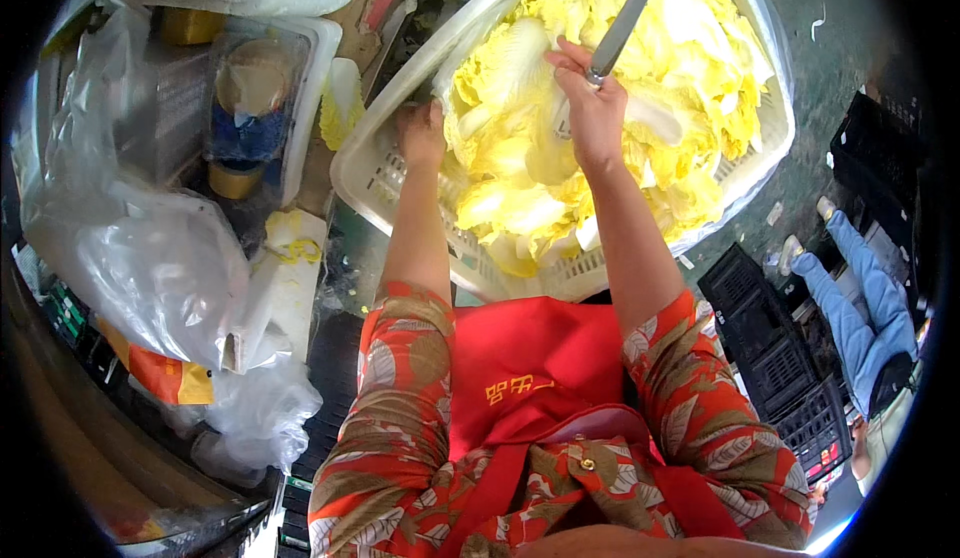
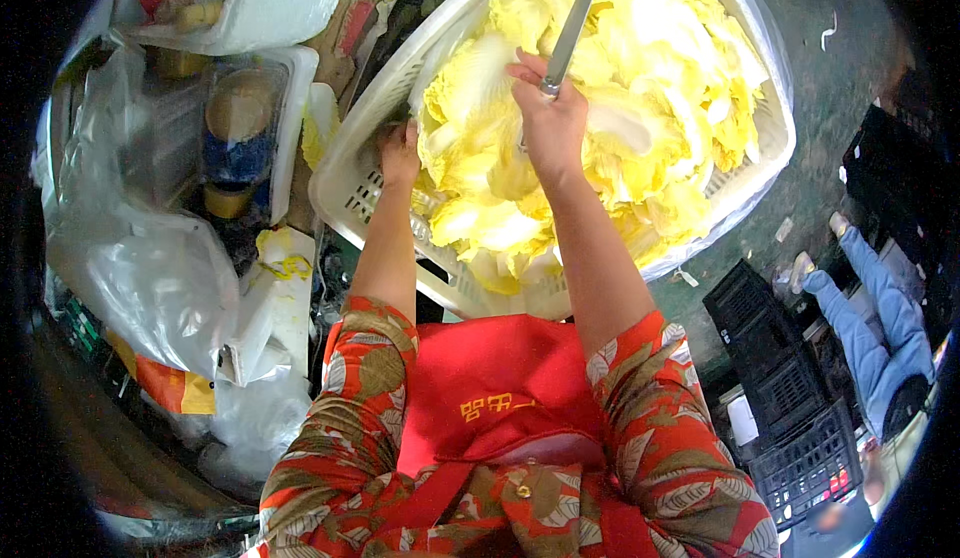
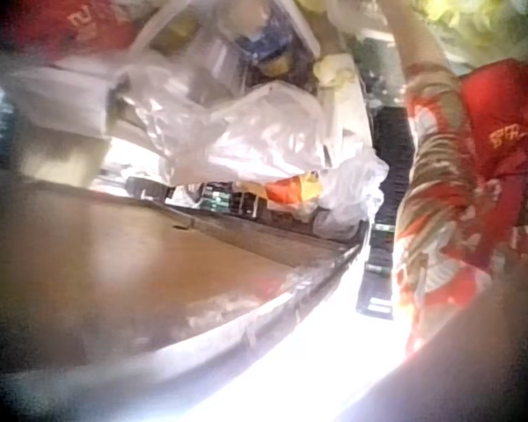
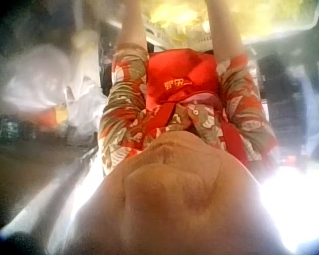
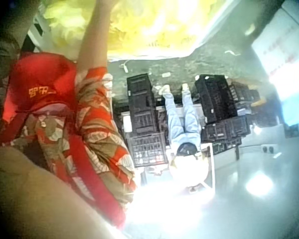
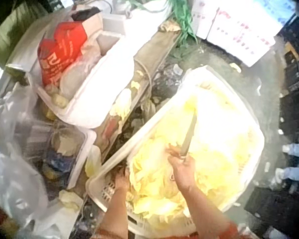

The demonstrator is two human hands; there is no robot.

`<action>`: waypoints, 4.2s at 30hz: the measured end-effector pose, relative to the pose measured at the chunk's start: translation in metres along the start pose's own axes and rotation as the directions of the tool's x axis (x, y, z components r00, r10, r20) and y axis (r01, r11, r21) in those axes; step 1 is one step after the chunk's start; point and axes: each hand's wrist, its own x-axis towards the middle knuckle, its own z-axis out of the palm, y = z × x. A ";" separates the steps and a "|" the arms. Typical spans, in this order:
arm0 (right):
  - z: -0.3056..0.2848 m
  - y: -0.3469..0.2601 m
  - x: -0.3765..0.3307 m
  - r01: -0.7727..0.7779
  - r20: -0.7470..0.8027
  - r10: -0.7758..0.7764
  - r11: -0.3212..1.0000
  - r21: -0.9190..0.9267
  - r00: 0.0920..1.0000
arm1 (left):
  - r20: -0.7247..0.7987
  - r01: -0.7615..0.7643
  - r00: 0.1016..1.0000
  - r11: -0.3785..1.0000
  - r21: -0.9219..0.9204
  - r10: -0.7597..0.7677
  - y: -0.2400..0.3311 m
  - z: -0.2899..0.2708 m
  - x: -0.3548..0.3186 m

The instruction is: The person uses a knife to trim the ends of napa cabbage heads and then slices them into smaller pieces. The cut cabbage is placed into a white plastic basket. The person also handles a plastic bag and transfers cabbage into it.

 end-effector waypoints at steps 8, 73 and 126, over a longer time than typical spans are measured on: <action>0.033 0.025 -0.064 -0.106 0.408 0.076 0.993 0.051 0.910 | -0.020 0.016 0.999 0.889 -0.458 -0.028 0.036 0.004 -0.063; -0.002 0.121 -0.146 -0.266 0.326 0.456 0.832 -0.487 0.828 | 0.179 -0.022 0.980 0.947 -0.322 0.084 0.043 -0.158 -0.108; -0.076 0.029 -0.221 -0.694 0.347 0.635 0.717 0.069 0.690 | -0.199 -0.320 0.929 0.947 -0.006 0.312 0.132 -0.228 -0.157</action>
